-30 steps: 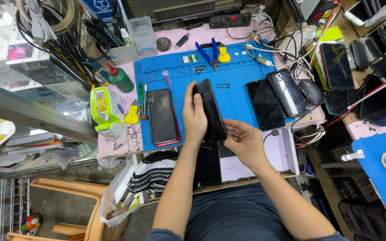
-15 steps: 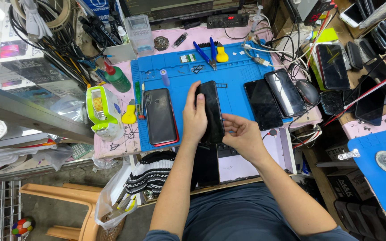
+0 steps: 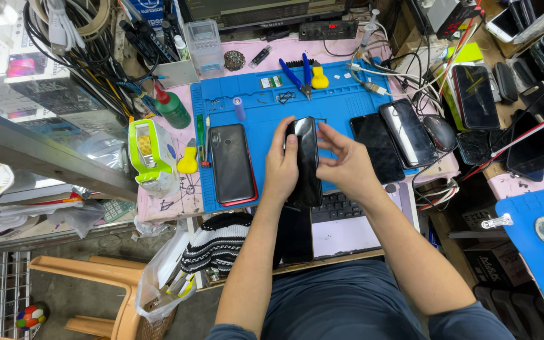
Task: The person handles several mobile phones on a workbench, picking them up one by one, using a pin tool to remove a SIM tray, and checking the screens.
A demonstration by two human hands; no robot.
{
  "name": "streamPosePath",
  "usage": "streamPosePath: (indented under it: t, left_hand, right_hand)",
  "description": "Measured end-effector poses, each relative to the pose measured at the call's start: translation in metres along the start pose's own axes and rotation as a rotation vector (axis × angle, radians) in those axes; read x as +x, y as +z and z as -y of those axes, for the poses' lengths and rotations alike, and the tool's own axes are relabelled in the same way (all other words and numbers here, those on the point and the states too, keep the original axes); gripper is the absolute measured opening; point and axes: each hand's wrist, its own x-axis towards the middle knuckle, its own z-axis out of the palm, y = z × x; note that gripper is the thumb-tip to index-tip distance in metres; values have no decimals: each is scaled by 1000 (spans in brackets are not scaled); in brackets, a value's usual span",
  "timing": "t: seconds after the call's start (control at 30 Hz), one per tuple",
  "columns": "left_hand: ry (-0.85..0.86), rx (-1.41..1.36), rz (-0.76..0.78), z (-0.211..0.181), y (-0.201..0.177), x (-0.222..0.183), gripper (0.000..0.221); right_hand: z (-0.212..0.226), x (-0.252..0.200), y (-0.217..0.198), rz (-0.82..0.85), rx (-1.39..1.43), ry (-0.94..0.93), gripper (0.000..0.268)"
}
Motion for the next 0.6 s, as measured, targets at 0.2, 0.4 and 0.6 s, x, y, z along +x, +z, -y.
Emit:
streamPosePath:
  t: [0.2,0.4,0.6]
  left_hand:
    - [-46,-40,71,1,-1,-2,40]
    - [14,-104,102,7,-2,-1,40]
    - [-40,-294,-88,11,-2,-1,43]
  right_hand:
    - [4,61,-16,-24,-34,-17,73]
    - [5,84,-20,-45,84,-49,42]
    - [-23,-14,-25,44,346,291,39]
